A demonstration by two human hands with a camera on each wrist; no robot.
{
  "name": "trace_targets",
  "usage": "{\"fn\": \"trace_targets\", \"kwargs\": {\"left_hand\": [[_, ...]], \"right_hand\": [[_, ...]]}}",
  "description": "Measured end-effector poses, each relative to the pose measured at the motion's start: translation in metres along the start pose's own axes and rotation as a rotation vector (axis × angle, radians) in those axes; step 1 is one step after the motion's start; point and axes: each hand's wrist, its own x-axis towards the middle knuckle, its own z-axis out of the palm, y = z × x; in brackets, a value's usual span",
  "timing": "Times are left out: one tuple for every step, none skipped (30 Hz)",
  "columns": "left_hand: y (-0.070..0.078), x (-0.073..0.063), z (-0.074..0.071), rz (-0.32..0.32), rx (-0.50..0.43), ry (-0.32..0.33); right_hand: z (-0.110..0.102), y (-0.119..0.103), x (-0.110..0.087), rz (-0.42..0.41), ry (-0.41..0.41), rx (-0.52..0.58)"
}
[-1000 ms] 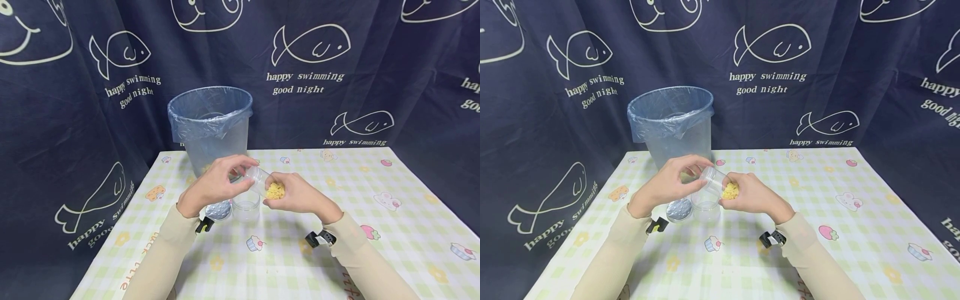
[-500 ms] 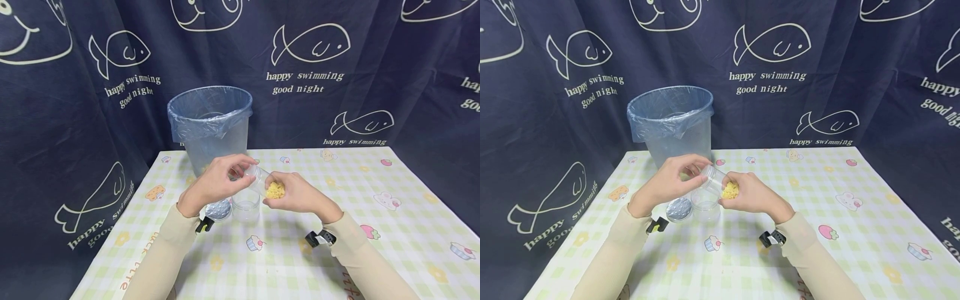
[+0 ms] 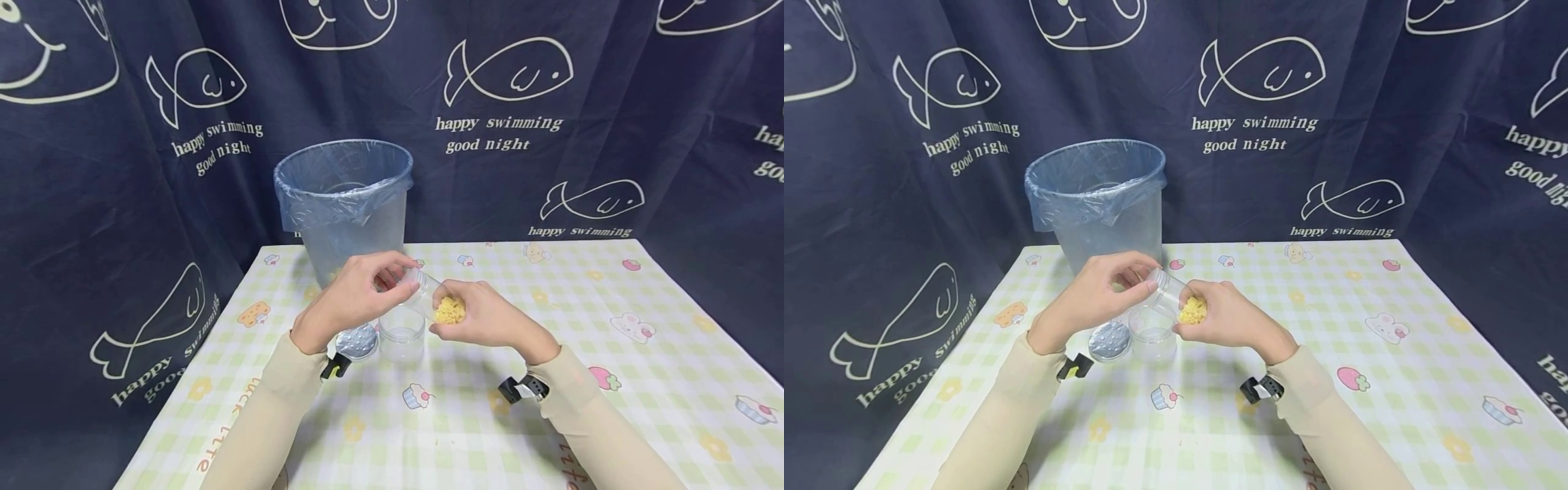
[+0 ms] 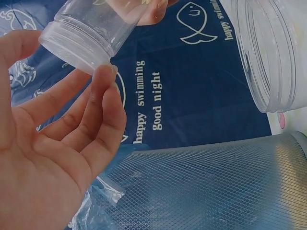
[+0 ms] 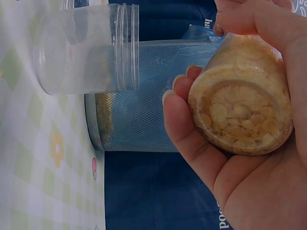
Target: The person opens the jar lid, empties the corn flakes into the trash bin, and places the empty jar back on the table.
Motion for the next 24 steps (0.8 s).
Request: {"fn": "trace_targets", "kwargs": {"left_hand": [[0.0, 0.0, 0.0, 0.0, 0.0, -0.001], [0.0, 0.0, 0.0, 0.0, 0.0, -0.001], [0.0001, 0.0001, 0.0, 0.0, 0.001, -0.002], [0.0001, 0.0002, -0.0001, 0.001, 0.002, -0.003], [0.0, 0.0002, 0.0, 0.003, 0.004, -0.003], [-0.0002, 0.0003, 0.0001, 0.004, 0.006, -0.004], [-0.0004, 0.0004, 0.0002, 0.007, 0.008, -0.005], [-0.0006, 0.0006, 0.0003, 0.009, 0.011, -0.006], [-0.0009, 0.0008, 0.0005, 0.012, 0.013, -0.006], [-0.0013, 0.0009, 0.0006, 0.015, 0.016, -0.006], [-0.0016, 0.0011, 0.0007, 0.017, 0.019, -0.006], [-0.0019, 0.0012, 0.0008, 0.019, 0.022, -0.005], [-0.0021, 0.0015, 0.0007, 0.02, 0.026, -0.005], [-0.0022, 0.0017, 0.0006, 0.021, 0.03, -0.004], [-0.0022, 0.0019, 0.0006, 0.022, 0.034, -0.003], [-0.0022, 0.0021, 0.0005, 0.022, 0.039, -0.002], [-0.0022, 0.0021, 0.0004, 0.022, 0.042, -0.001], [-0.0021, 0.0021, 0.0004, 0.021, 0.044, 0.001], [-0.002, 0.0021, 0.0004, 0.02, 0.046, 0.003], [-0.0018, 0.0019, 0.0004, 0.018, 0.047, 0.004], [-0.0017, 0.0017, 0.0005, 0.015, 0.048, 0.007], [-0.0015, 0.0014, 0.0006, 0.012, 0.048, 0.009], [-0.0014, 0.0012, 0.0007, 0.008, 0.049, 0.011], [-0.0012, 0.0009, 0.0007, 0.003, 0.048, 0.013]], "right_hand": [[-0.0001, -0.0001, -0.0001, 0.001, -0.001, 0.0], [-0.0002, -0.0002, -0.0002, 0.003, -0.001, 0.001], [-0.0004, -0.0004, -0.0002, 0.003, -0.002, 0.002], [-0.0005, -0.0006, -0.0004, 0.002, -0.003, 0.003], [-0.0006, -0.0008, -0.0005, 0.001, -0.003, 0.004], [-0.0007, -0.0011, -0.0006, -0.001, -0.003, 0.004], [-0.0007, -0.0011, -0.0006, -0.004, -0.003, 0.006], [-0.0008, -0.0014, -0.0007, -0.005, -0.003, 0.007], [-0.0009, -0.0016, -0.0007, -0.006, -0.003, 0.007], [-0.0008, -0.0017, -0.0007, -0.009, -0.005, 0.008], [-0.0007, -0.0018, -0.0005, -0.008, -0.005, 0.008], [-0.0006, -0.0017, -0.0004, -0.008, -0.004, 0.007], [-0.0005, -0.0015, -0.0003, -0.007, -0.004, 0.007], [-0.0005, -0.0016, -0.0002, -0.006, -0.003, 0.006], [-0.0004, -0.0013, 0.0, -0.006, -0.003, 0.005], [-0.0002, -0.001, 0.0, -0.006, -0.002, 0.005], [0.0, -0.0008, 0.0001, -0.005, 0.0, 0.002], [0.0002, -0.0005, 0.0, -0.006, 0.001, 0.002], [0.0005, -0.0002, 0.0001, -0.008, 0.001, 0.0], [0.0007, 0.0001, 0.0001, -0.008, 0.002, -0.001], [0.001, 0.0005, 0.0002, -0.009, 0.003, -0.004], [0.0012, 0.0007, 0.0002, -0.009, 0.003, -0.004], [0.0014, 0.0007, 0.0002, -0.009, 0.003, -0.004], [0.0015, 0.0009, 0.0002, -0.009, 0.003, -0.004]]}}
